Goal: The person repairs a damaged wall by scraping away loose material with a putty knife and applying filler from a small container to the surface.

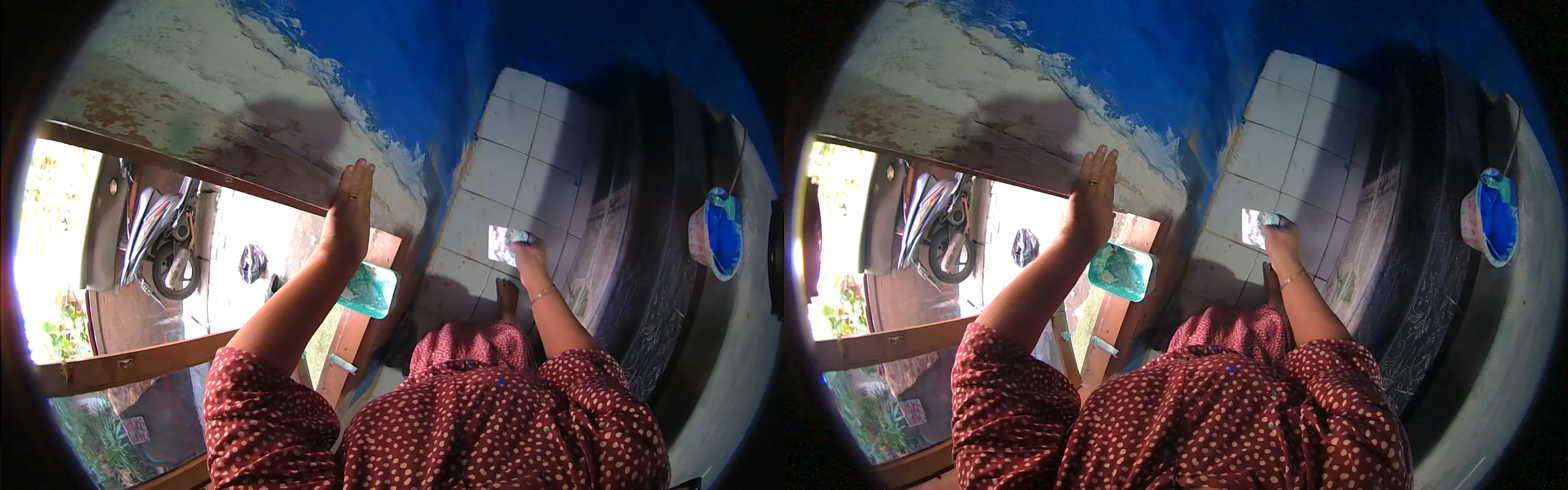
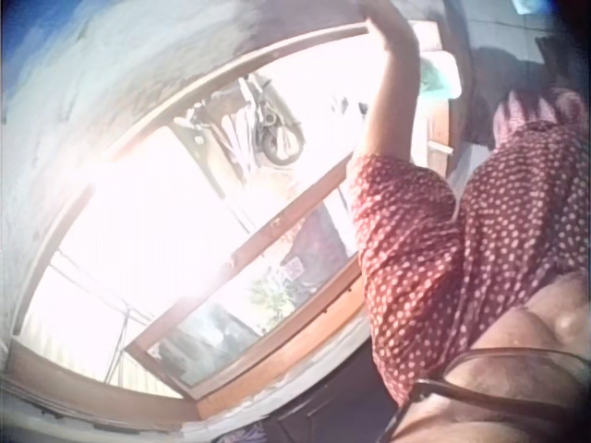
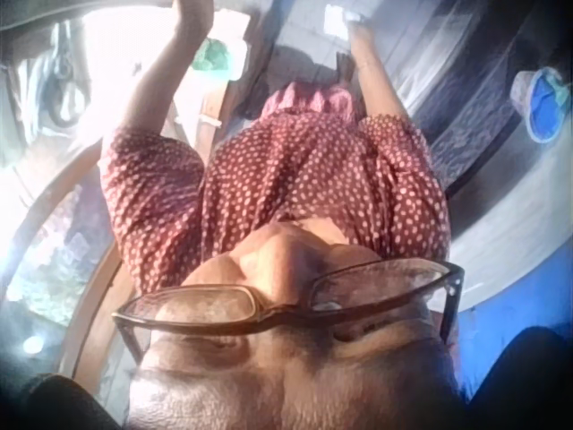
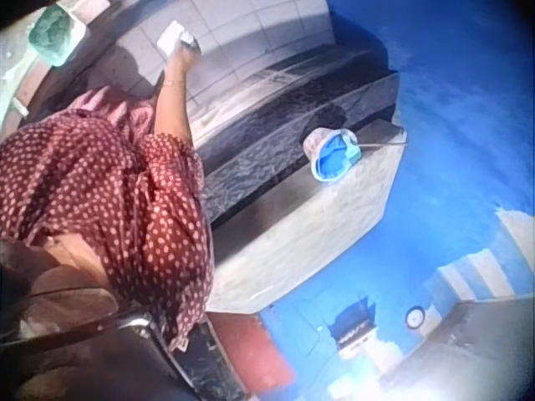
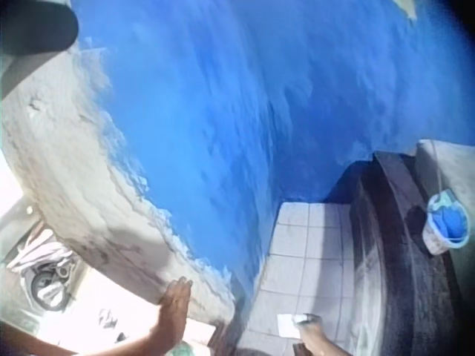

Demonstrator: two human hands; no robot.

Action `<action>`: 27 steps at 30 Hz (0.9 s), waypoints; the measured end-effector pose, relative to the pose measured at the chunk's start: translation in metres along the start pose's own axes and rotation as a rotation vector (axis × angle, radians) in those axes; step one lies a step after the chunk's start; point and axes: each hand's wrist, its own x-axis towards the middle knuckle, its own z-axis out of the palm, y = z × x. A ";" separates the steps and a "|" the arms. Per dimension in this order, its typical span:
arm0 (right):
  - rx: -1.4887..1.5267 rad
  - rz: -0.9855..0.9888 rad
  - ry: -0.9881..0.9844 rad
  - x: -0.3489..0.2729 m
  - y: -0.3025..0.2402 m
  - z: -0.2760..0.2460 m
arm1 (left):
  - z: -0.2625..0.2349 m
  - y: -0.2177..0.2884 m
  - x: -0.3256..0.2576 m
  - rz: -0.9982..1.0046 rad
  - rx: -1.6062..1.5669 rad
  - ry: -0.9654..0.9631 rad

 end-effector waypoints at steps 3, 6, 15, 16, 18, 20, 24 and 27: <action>0.422 0.184 -0.020 0.005 -0.009 0.029 | -0.038 -0.022 -0.004 0.080 -0.459 -0.037; 0.605 0.343 -0.084 0.029 -0.019 0.066 | -0.066 -0.066 -0.021 -0.020 -0.548 0.563; 0.629 0.180 0.086 0.094 -0.037 0.215 | -0.084 -0.248 -0.007 -0.591 0.081 0.952; 0.624 0.204 0.061 0.088 -0.043 0.221 | -0.079 -0.250 -0.009 -0.534 0.178 0.919; 0.622 0.250 0.008 0.071 -0.063 0.226 | -0.067 -0.247 -0.018 -0.569 0.170 0.857; 0.625 0.285 -0.025 0.055 -0.089 0.222 | -0.055 -0.243 -0.021 -0.571 -0.004 0.901; 0.616 0.157 -0.146 0.030 -0.128 0.195 | -0.031 -0.253 -0.023 -0.427 -0.102 1.070; 0.695 0.077 -0.327 0.038 -0.120 0.165 | -0.034 -0.255 -0.030 -0.528 -0.054 0.961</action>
